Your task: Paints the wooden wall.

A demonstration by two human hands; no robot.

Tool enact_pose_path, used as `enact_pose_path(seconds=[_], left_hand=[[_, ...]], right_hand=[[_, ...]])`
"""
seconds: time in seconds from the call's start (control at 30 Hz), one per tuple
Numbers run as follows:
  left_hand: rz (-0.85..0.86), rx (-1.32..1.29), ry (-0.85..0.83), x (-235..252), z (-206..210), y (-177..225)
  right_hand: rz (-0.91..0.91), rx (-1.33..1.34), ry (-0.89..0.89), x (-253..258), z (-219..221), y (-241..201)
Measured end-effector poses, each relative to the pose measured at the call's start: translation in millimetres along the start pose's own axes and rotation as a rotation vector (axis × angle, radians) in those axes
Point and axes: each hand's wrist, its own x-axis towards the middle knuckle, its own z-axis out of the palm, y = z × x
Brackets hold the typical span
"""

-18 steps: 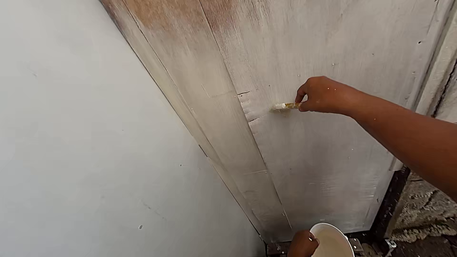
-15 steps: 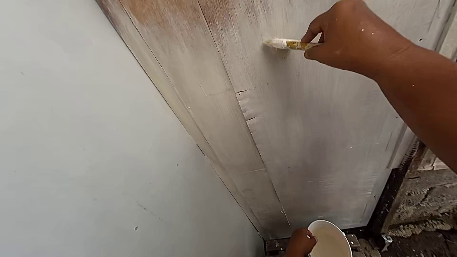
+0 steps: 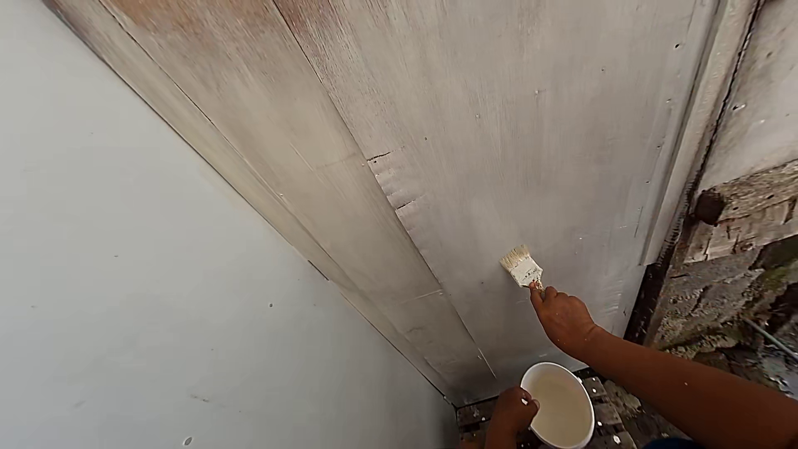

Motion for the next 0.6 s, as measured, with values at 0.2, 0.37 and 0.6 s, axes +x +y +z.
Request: enact_pose_path(seconds=[0.2, 0.37, 0.6], left_hand=[[-0.019, 0.004, 0.009, 0, 0, -4], [-0.017, -0.015, 0.012, -3, 4, 3], [-0.018, 0.007, -0.009, 1, 5, 6]], right_hand=[[-0.051, 0.156, -0.535, 6, 1, 15], [0.005, 0.336, -0.195, 28, -133, 51], [0.01, 0.461, 0.626, -5, -253, 85]])
